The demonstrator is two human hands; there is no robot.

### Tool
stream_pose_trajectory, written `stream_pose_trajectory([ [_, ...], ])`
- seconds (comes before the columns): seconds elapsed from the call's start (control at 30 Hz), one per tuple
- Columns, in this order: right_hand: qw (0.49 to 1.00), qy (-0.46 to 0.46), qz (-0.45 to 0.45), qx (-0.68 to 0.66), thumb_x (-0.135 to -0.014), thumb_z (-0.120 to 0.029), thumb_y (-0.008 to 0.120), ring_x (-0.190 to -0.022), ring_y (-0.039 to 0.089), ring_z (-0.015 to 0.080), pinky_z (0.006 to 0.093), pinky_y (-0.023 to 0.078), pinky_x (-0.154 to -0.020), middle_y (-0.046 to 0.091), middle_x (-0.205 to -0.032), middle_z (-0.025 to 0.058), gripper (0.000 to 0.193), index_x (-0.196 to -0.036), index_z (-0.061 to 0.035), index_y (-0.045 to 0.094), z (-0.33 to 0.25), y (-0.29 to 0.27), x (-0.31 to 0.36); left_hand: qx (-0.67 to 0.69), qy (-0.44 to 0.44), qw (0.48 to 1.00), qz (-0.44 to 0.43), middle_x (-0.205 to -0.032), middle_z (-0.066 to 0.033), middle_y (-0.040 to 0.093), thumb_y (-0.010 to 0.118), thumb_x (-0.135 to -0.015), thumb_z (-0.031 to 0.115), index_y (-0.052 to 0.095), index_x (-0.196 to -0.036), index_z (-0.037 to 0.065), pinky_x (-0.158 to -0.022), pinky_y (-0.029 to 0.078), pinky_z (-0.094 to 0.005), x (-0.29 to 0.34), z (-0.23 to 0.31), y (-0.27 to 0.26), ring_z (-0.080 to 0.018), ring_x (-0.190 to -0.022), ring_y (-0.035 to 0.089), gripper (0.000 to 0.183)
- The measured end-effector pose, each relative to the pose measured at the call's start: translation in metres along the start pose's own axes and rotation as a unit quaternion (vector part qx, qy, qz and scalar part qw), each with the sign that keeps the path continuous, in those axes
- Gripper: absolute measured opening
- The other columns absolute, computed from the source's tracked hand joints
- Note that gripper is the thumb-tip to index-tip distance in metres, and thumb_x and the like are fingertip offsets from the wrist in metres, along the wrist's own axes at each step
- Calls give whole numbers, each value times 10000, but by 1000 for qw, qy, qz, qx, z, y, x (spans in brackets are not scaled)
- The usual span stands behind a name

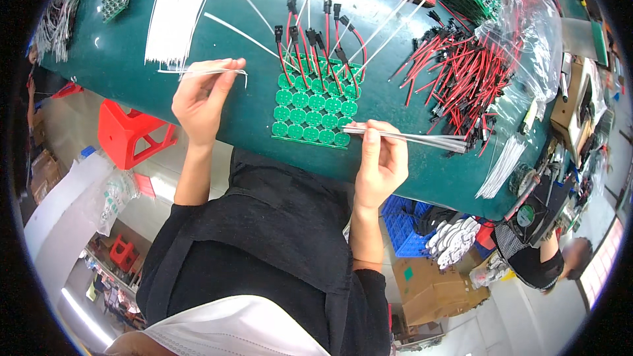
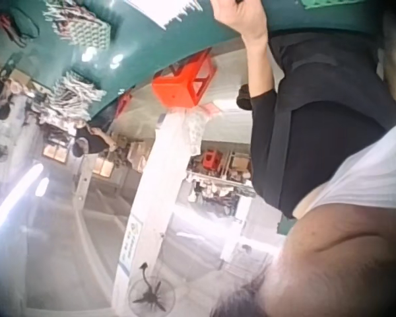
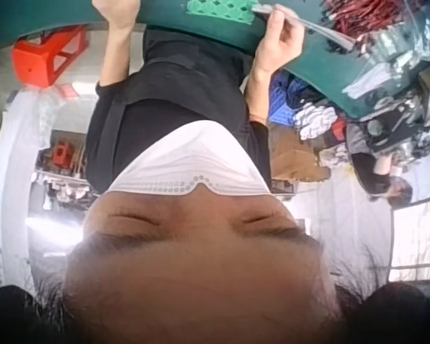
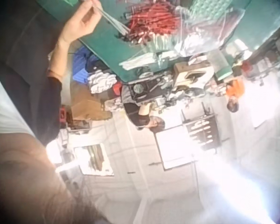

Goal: Assembling LED light modules by inserting wiring and small components into a plastic grid structure.

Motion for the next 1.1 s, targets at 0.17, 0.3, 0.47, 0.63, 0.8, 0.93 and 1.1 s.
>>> stream_pose_trajectory([
  [0.17,991,-67,-9,114,-953,-18,575,-839,663,224,337,559,-781,650,-948,142,131,-1058,58,590,-22,10,4,75,-33,996,44,-1007,-170,655,618,-888,-92,609,-1035,-74,-796,587,-329,1,3,-4,-287,-919,698,149],
  [0.3,993,-97,-30,63,-905,30,619,-840,671,220,304,552,-751,639,-987,155,119,-1019,59,635,-35,28,-1,157,9,984,81,-1003,-169,640,603,-892,-103,580,-1047,-83,-796,604,-381,2,14,-11,-295,-904,694,158],
  [0.47,969,-83,-158,173,-842,14,697,-785,676,209,283,531,-700,699,-879,132,56,-891,30,674,-41,82,4,226,44,969,87,-996,-155,617,601,-876,-129,590,-1044,-63,-756,621,-463,12,36,-10,-318,-896,697,180],
  [0.63,967,62,-245,35,-869,40,658,-820,676,161,259,556,-675,686,-972,143,102,-961,82,656,-20,115,12,399,-148,902,74,-915,-167,681,657,-918,90,554,-1058,-4,-656,630,-383,17,21,5,-358,-807,715,197],
  [0.8,931,151,-301,-143,-908,38,617,-834,658,152,271,575,-723,636,-1052,157,110,-992,106,636,-16,125,24,434,-190,879,54,-923,-166,680,647,-926,94,556,-1052,3,-633,627,-359,16,16,10,-336,-809,719,180],
  [0.93,957,-8,-290,17,-839,59,664,-755,653,190,288,550,-661,634,-934,127,131,-968,63,641,-37,118,14,410,-166,896,42,-925,-165,677,645,-912,30,579,-1038,-20,-670,621,-356,13,23,8,-324,-822,718,152],
  [1.1,876,-282,-228,318,-698,34,736,-704,628,258,333,526,-606,611,-862,116,293,-976,15,645,-66,120,22,158,-9,987,-22,-957,-136,620,629,-877,-80,593,-993,-42,-771,616,-436,12,46,1,-263,-883,689,128],
])
Point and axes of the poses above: each hand's wrist, its own x-axis away from the middle knuckle, its own y-axis out of the palm, z = x × y, the point moved 9 cm from there along -x, towards the middle knuckle
